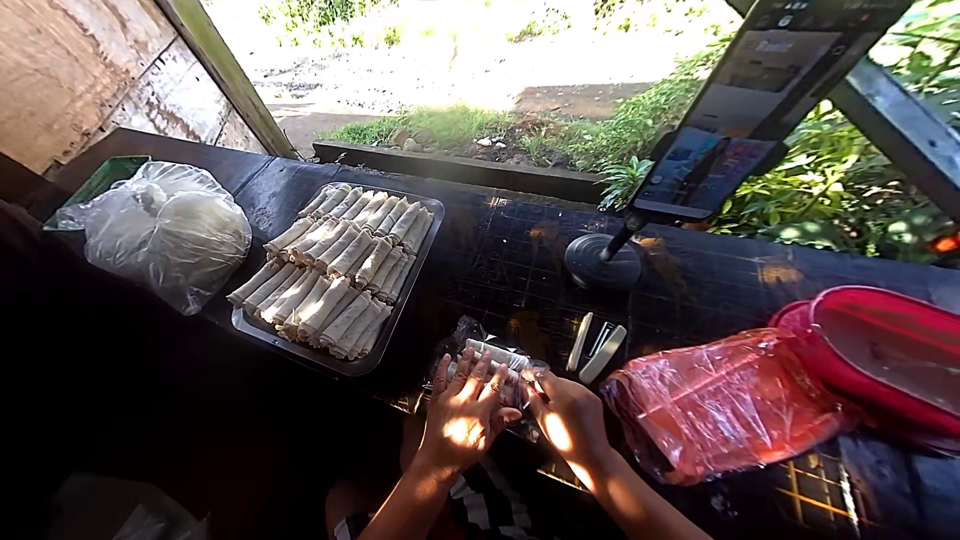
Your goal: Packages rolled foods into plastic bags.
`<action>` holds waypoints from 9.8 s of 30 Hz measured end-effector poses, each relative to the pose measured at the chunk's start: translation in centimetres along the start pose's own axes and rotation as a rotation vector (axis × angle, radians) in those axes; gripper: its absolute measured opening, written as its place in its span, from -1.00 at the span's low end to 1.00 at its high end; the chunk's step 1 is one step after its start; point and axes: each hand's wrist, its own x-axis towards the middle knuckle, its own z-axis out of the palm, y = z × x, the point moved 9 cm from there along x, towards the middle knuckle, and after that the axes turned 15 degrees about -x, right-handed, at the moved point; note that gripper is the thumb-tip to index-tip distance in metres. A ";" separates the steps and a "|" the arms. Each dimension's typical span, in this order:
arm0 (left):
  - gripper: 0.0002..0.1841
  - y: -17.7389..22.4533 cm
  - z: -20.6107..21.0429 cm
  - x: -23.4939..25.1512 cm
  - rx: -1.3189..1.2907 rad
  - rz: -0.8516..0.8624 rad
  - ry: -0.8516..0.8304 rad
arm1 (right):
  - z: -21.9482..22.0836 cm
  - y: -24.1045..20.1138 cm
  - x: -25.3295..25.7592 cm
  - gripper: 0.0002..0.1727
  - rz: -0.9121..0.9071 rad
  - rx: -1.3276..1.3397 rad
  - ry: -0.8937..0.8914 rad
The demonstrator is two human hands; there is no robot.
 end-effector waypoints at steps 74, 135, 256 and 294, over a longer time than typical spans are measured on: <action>-0.86 3.4 -2.1 -6.6 -0.100 -0.145 0.378 | 0.4 -7.2 0.6 -0.83 -0.367 0.047 0.043; -0.79 -4.5 -7.4 18.1 -0.426 -0.346 -0.133 | -2.9 4.9 16.7 -0.90 0.170 0.649 -0.211; -0.78 -7.5 -4.2 0.4 -0.572 -0.128 0.213 | 5.6 -30.1 17.2 0.10 -1.135 -0.354 -0.778; -0.78 -7.6 -4.6 0.2 -0.543 -0.139 0.290 | 7.3 -25.0 25.4 -0.29 -0.954 -0.118 -0.706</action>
